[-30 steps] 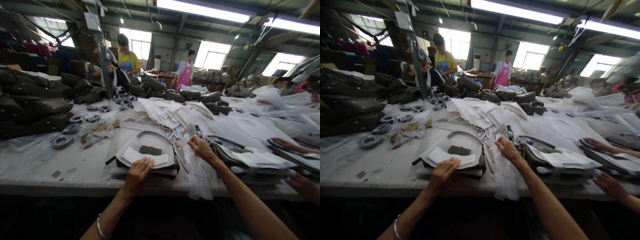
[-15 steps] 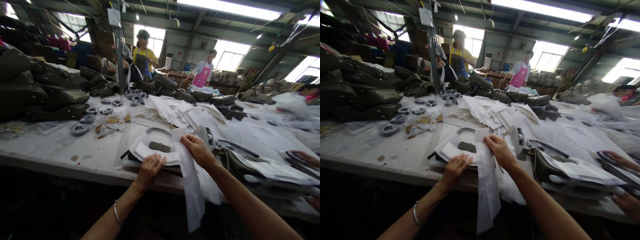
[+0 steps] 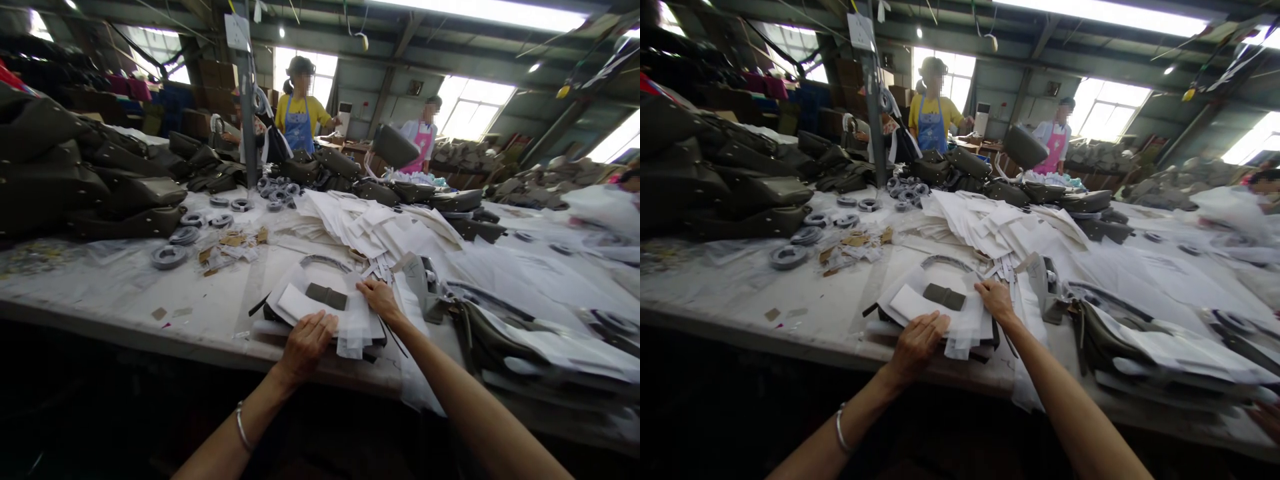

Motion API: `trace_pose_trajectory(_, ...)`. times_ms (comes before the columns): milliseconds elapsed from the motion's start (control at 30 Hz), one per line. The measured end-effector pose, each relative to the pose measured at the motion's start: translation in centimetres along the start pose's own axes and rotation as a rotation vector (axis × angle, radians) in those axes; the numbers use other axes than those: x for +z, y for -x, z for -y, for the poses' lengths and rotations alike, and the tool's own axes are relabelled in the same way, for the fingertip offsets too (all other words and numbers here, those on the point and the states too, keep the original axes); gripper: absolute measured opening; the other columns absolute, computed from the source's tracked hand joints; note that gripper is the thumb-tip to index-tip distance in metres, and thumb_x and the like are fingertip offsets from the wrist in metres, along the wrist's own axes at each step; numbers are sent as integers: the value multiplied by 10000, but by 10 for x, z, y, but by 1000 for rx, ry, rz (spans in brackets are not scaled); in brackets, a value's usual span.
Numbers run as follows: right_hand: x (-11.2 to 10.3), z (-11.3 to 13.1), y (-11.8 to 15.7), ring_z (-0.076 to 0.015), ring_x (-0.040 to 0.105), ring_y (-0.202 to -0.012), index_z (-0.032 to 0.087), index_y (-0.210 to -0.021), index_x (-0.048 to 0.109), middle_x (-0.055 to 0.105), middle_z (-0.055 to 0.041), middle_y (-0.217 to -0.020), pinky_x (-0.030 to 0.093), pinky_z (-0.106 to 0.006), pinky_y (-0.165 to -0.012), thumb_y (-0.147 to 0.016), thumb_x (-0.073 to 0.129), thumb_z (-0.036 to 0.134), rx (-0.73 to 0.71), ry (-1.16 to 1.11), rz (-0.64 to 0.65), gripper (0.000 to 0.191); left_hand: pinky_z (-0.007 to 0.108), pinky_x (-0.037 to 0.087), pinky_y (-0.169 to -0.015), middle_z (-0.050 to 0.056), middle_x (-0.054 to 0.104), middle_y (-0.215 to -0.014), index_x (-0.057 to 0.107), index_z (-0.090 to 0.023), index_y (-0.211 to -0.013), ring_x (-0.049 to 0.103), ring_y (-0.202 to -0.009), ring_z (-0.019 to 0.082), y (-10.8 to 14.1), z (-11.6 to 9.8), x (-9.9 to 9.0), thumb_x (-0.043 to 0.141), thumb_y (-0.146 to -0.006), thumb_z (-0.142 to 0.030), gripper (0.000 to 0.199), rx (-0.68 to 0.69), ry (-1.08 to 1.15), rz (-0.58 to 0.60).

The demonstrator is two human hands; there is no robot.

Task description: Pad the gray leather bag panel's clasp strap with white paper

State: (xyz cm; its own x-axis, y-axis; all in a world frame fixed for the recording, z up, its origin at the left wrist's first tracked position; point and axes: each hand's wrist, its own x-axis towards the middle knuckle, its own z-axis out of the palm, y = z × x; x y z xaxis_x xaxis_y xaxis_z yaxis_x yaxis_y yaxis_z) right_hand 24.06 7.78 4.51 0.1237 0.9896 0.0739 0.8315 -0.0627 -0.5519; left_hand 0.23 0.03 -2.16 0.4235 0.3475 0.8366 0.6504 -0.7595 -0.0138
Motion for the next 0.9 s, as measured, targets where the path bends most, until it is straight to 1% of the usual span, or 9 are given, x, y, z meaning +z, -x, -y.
trace_pose_trajectory(167,-14,5,3,-195,578,-850,148,-1203,668,648,-46,-878,380,-309,-777,-911,590,400,20,37,-46,393,367,396,-1034,33,616,-1258,535,-235,-1411,521,-1248,195,1,0,-2,377,-1039,-188,407,27,-30,38)
trace_pose_trajectory(267,-37,14,24,-165,573,-808,192,-1253,639,645,-43,-1035,419,-316,-811,-880,652,423,-173,-20,-91,440,361,406,-1010,31,623,-1234,576,-261,-1372,530,-1227,193,2,0,-3,375,-1040,-209,391,30,-31,36)
trace_pose_trajectory(333,-53,22,47,-142,569,-769,240,-1199,680,640,-28,-1057,444,-288,-774,-832,726,431,-375,-69,86,416,361,410,-1002,33,624,-1230,576,-263,-1372,531,-1222,193,1,0,-3,383,-1039,-216,388,25,-18,34)
trace_pose_trajectory(400,-62,29,70,-165,594,-906,294,-1237,671,631,-20,-1146,452,-279,-812,-766,810,434,-542,21,281,511,366,409,-1002,34,624,-1231,576,-259,-1374,532,-1219,197,1,0,-2,391,-1038,-218,386,29,-3,36)
trace_pose_trajectory(500,-61,35,89,-183,595,-960,264,-1047,738,668,-7,-1022,433,-298,-877,-848,750,315,-679,153,336,206,369,401,-1003,32,622,-1239,585,-258,-1364,528,-1222,201,1,0,-1,382,-1040,-213,385,26,1,35)
trace_pose_trajectory(567,-59,35,89,-152,607,-854,229,-882,748,670,-1,-885,437,-266,-801,-896,682,270,-608,66,345,79,369,393,-1006,26,619,-1248,597,-259,-1350,524,-1224,202,1,0,0,386,-1038,-212,379,17,-3,39)
trace_pose_trajectory(767,-71,29,34,-151,556,-546,99,-812,687,606,-53,-617,424,-242,-530,-763,699,460,-92,-347,461,365,365,386,-1004,16,621,-1249,598,-261,-1348,525,-1222,205,3,-1,0,384,-1035,-219,382,23,0,19)
trace_pose_trajectory(833,-80,33,7,-206,641,-697,49,-907,672,666,-126,-786,528,-317,-694,-790,672,441,-4,-453,243,409,363,379,-1004,19,626,-1243,603,-256,-1344,529,-1219,204,2,-1,0,361,-1039,-210,392,28,4,-3)
trace_pose_trajectory(900,-90,40,-11,-245,642,-987,21,-1198,613,615,-201,-1199,494,-405,-949,-839,631,313,14,-396,-71,463,357,369,-1013,12,628,-1246,595,-259,-1356,527,-1226,196,1,-1,2,330,-1047,-206,410,23,21,5)
